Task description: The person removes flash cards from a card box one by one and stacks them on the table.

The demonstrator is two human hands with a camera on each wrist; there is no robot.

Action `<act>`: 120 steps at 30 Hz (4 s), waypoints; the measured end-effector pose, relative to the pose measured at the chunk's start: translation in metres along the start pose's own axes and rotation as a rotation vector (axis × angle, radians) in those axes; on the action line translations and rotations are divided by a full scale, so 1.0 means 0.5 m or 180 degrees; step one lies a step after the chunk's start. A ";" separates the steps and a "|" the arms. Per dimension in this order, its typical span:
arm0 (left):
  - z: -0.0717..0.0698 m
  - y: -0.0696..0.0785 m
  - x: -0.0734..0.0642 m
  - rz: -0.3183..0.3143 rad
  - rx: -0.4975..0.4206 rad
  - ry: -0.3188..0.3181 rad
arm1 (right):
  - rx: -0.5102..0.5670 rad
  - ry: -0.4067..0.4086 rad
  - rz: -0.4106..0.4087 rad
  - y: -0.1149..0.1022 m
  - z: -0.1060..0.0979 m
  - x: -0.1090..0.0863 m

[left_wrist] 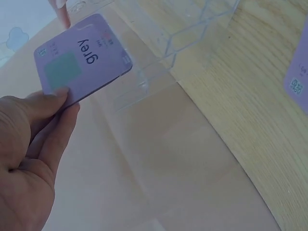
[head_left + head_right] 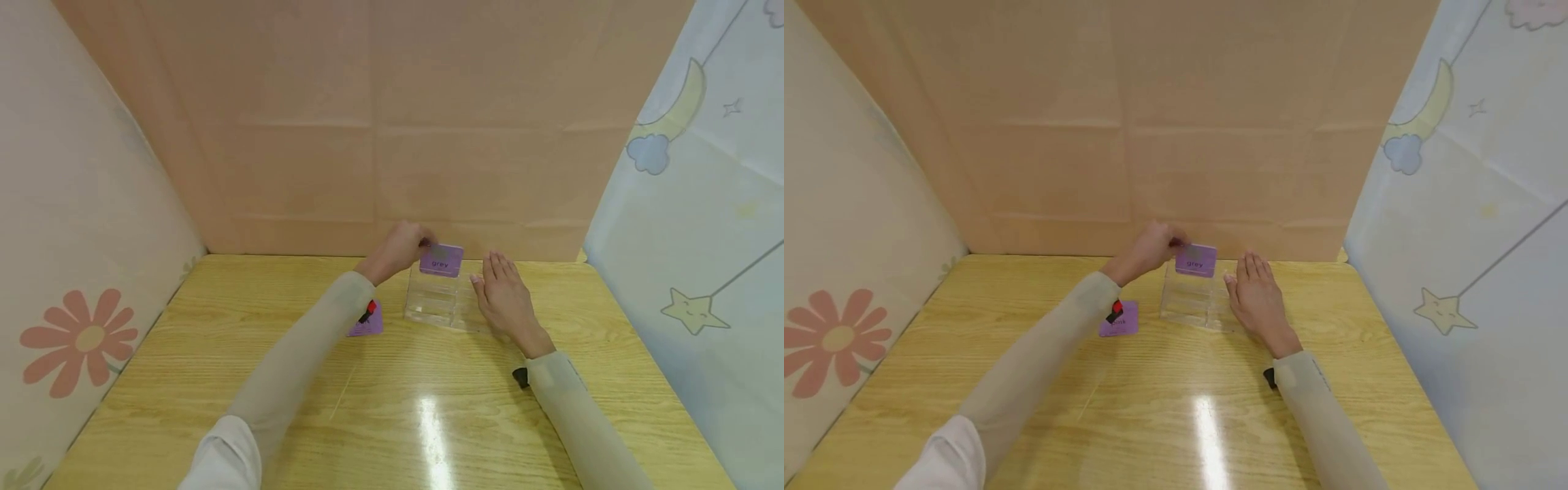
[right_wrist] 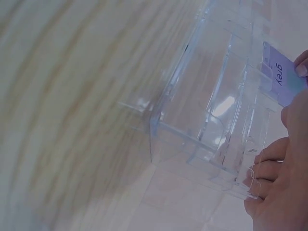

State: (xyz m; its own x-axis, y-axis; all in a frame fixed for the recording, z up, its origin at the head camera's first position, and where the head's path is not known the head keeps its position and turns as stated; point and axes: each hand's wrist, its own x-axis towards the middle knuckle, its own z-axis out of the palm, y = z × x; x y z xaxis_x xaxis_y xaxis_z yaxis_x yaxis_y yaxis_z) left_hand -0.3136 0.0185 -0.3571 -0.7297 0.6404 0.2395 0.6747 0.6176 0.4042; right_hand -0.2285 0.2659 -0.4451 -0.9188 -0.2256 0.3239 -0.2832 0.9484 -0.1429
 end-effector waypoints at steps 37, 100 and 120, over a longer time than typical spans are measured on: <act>-0.025 -0.012 0.023 0.0031 -0.0289 -0.0330 | -0.0076 -0.0063 0.0027 0.003 -0.002 0.004; -0.019 -0.031 -0.002 -0.0063 -0.1131 0.0197 | -0.0097 -0.0047 0.0005 0.009 0.006 0.004; -0.042 -0.062 -0.055 -0.0509 -0.1682 0.0589 | -0.0118 -0.0049 -0.0008 0.011 0.001 0.010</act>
State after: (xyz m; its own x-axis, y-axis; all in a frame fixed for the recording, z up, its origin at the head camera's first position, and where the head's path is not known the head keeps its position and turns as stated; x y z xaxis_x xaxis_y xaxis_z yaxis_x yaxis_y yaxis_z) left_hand -0.3170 -0.0277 -0.3575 -0.8572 0.4383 0.2702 0.4422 0.3578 0.8224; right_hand -0.2349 0.2698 -0.4445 -0.9223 -0.2311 0.3098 -0.2754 0.9553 -0.1072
